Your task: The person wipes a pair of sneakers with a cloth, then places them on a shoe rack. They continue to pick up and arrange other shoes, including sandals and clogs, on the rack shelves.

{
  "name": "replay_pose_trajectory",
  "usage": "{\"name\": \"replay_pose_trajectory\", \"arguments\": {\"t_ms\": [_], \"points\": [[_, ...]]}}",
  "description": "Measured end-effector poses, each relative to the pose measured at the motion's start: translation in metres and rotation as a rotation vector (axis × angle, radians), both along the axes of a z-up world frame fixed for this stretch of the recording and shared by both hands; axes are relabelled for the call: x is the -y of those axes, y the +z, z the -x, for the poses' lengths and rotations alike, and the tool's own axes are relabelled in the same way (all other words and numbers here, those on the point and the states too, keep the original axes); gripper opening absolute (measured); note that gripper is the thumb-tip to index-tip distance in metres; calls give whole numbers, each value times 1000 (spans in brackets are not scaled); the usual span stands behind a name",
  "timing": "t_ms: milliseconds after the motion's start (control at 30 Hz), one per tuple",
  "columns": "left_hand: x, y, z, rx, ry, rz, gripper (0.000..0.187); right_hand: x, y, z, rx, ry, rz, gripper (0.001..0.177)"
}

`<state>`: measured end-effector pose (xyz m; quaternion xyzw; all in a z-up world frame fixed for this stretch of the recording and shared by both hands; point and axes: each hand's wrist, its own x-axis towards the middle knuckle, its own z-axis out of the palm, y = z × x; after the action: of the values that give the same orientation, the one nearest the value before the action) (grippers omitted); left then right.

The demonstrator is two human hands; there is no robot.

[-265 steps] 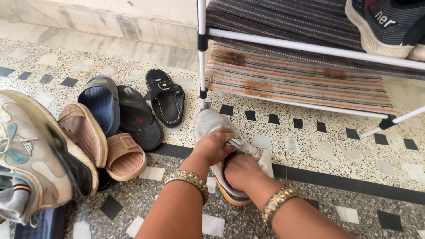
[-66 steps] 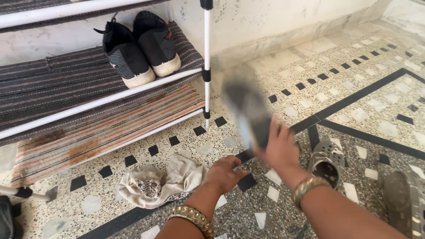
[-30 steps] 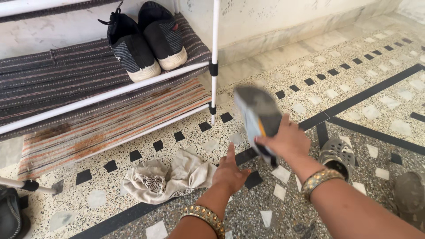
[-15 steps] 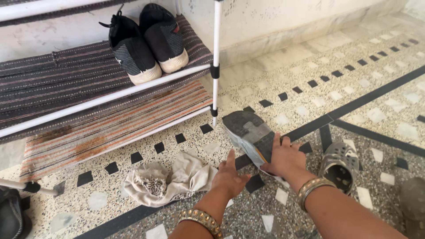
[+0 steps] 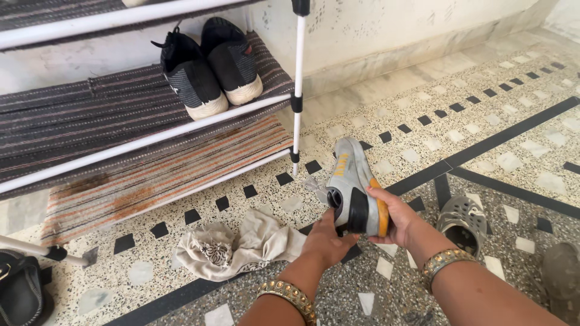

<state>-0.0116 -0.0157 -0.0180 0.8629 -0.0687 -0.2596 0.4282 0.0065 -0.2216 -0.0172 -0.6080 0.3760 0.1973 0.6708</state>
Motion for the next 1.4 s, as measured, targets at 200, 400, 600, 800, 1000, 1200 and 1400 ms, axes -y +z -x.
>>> {"name": "replay_pose_trajectory", "arguments": {"t_ms": [200,400,600,800,1000,1200,1400], "points": [[2,12,-5,296,128,357,45,-6,27,3,186,-17,-114,69],[-3,48,-4,460,150,191,32,-18,51,19,240,-55,-293,79],[-16,66,-8,761,9,-6,40,-9,54,16,257,-73,8,104],[-45,61,3,803,-259,-193,34,-1,30,11,170,143,205,80],[-72,77,0,323,-127,-400,49,-3,21,5,150,267,243,61],[-64,68,-6,146,-73,-389,49,-28,44,-1,235,323,275,56],[-33,54,-11,53,107,137,68,-72,117,0,654,187,497,70]]}}
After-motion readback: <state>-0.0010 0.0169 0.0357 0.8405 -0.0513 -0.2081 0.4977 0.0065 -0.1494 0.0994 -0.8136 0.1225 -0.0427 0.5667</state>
